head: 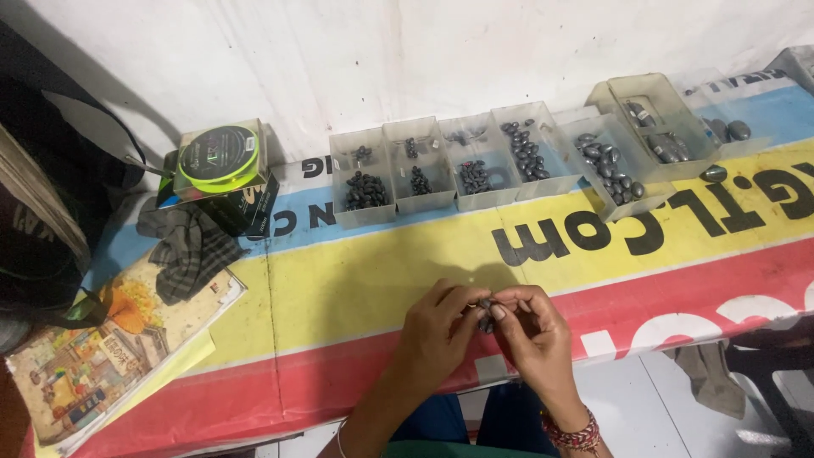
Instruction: The person is picking up small fishing tackle components like swivels and weights from a plastic organizer and assembling them together into rigs.
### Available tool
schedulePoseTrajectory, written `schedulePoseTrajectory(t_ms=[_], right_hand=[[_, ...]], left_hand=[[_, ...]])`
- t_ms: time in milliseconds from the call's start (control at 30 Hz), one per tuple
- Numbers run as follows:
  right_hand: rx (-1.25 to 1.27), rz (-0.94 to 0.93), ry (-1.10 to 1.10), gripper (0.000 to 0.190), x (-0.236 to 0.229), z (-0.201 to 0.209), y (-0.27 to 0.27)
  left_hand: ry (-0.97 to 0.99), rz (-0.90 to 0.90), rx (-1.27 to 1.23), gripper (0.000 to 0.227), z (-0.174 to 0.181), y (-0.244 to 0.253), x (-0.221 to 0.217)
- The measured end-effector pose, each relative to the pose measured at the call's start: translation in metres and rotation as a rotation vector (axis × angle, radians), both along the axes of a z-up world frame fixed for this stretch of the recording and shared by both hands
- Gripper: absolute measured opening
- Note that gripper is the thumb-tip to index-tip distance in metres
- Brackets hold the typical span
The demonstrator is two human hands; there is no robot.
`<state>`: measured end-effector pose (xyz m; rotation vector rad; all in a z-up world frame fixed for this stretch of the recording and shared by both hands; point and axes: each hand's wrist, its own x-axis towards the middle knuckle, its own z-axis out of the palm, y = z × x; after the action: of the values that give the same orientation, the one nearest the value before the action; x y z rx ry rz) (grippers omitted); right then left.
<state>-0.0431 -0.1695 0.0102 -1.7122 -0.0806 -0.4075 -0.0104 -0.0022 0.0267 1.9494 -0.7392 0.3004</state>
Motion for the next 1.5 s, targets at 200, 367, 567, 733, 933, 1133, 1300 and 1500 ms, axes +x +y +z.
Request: schedulePoseTrajectory(t_ms=[200, 367, 567, 733, 933, 1133, 1300, 1500], right_hand=[[-0.045, 0.039, -0.090, 0.017, -0.002, 0.003, 0.001], [-0.027, 0.064, -0.088, 0.022, -0.002, 0.000, 0.002], [-0.060, 0.081, -0.112, 0.019, -0.001, 0.001, 0.003], [-0.075, 0.146, -0.145, 0.020, -0.001, 0.008, 0.005], [-0.112, -0.082, -0.146, 0.018, -0.002, -0.005, 0.003], [0.067, -0.230, -0.107, 0.015, -0.005, 0.000, 0.009], [0.026, -0.259, -0.131, 0.013, -0.005, 0.003, 0.008], [-0.003, -0.213, -0.161, 0.013, 0.000, 0.001, 0.003]], left_hand=[[-0.076, 0.033, -0.017, 0.015, -0.010, -0.001, -0.001], [-0.001, 0.025, -0.021, 0.020, -0.004, 0.001, -0.004], [-0.011, 0.029, -0.024, 0.022, -0.012, 0.001, -0.003], [0.011, 0.028, -0.030, 0.021, -0.004, 0.002, -0.006], [-0.043, 0.113, 0.039, 0.010, 0.010, 0.016, 0.018], [0.387, 0.444, 0.413, 0.039, 0.091, 0.055, 0.090], [-0.046, 0.533, 0.478, 0.025, 0.062, 0.078, 0.131], [0.022, 0.142, 0.422, 0.023, 0.038, 0.037, 0.054]])
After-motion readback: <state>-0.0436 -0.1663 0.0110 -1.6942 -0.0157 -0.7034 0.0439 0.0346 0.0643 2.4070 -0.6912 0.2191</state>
